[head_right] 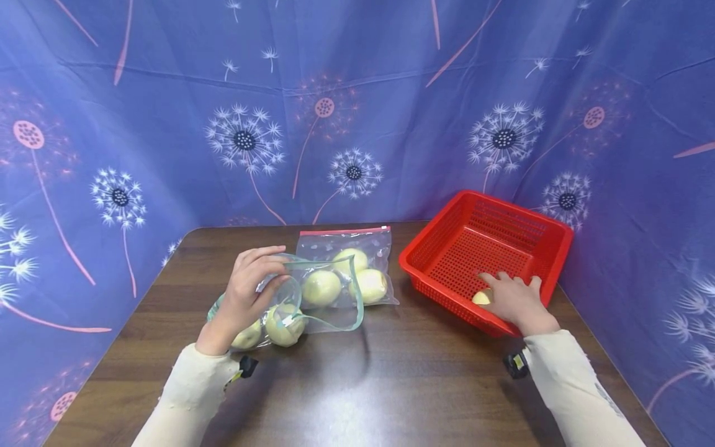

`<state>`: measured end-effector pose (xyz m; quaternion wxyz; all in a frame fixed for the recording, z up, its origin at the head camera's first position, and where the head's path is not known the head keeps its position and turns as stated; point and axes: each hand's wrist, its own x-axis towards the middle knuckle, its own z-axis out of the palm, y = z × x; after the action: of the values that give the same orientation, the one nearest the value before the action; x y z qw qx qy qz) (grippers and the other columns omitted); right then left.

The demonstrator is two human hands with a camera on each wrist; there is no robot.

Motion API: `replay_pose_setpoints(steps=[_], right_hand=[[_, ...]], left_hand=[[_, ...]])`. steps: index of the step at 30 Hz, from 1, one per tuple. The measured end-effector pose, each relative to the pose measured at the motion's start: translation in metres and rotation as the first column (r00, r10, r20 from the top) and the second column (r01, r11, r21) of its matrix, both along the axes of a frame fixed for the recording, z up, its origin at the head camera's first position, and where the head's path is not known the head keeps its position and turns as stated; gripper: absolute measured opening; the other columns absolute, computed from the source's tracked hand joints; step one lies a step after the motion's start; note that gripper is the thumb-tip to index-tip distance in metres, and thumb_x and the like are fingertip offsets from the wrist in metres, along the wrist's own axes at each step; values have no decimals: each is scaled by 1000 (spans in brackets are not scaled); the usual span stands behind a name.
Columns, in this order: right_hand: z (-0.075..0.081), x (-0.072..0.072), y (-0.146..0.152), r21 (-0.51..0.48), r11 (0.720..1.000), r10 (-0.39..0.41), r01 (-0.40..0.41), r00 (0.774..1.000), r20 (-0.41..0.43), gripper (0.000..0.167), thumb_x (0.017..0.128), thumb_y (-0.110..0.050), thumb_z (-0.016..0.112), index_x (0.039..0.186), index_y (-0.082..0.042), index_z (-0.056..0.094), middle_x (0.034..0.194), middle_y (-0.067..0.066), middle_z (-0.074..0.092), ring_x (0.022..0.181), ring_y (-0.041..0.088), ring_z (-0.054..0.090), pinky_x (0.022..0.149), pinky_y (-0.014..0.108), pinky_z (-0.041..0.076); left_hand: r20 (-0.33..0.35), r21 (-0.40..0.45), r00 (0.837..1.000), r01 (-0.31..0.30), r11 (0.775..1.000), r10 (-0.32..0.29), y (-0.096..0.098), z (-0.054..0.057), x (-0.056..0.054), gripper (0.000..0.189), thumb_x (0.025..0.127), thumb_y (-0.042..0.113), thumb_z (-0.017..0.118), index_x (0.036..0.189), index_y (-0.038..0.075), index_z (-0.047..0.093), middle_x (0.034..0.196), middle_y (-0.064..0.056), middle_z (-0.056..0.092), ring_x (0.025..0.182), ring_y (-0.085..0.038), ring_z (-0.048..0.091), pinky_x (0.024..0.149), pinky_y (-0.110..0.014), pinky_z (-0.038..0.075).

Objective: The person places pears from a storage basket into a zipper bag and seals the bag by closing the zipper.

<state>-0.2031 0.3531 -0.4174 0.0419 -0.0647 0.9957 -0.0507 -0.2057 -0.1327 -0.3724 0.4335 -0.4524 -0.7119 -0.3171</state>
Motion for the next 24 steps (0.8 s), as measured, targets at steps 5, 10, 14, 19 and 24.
replay_pose_setpoints(steps=[5,10,14,19,24], right_hand=[[-3,-2,0,1,1000,8,-8,998,67,67,85,-36,68,139,1,50,131,40,50,108,59,53,78,68,29],[-5,-3,-2,11,1000,16,-17,997,76,59,84,-24,69,136,0,53,124,38,53,96,54,57,74,62,31],[-5,-4,-3,14,1000,15,-16,997,70,63,79,-25,73,134,-1,54,118,35,55,86,47,56,71,59,31],[-5,-4,-4,9,1000,20,-21,999,49,67,76,-25,77,134,0,55,117,35,56,86,46,55,71,59,31],[-9,-3,-3,20,999,27,-27,999,27,67,77,-24,77,135,1,55,119,36,55,90,49,54,73,61,31]], left_hand=[[-4,5,1000,-2,1000,2,-1,1,0,28,104,28,54,92,6,65,94,-8,70,107,-32,65,93,-49,42],[-7,9,1000,0,1000,0,-1,1,-1,27,103,28,55,92,5,65,94,-8,70,107,-32,65,93,-50,42],[-5,12,1000,-4,1000,4,-2,0,0,27,103,28,55,92,6,65,94,-7,70,107,-31,65,92,-51,42],[5,9,1000,-5,1000,5,-2,0,1,27,103,29,55,92,6,65,95,-8,71,108,-32,64,93,-52,42],[7,2,1000,-3,1000,3,-2,0,2,27,103,29,55,92,6,65,95,-8,71,108,-32,64,93,-52,42]])
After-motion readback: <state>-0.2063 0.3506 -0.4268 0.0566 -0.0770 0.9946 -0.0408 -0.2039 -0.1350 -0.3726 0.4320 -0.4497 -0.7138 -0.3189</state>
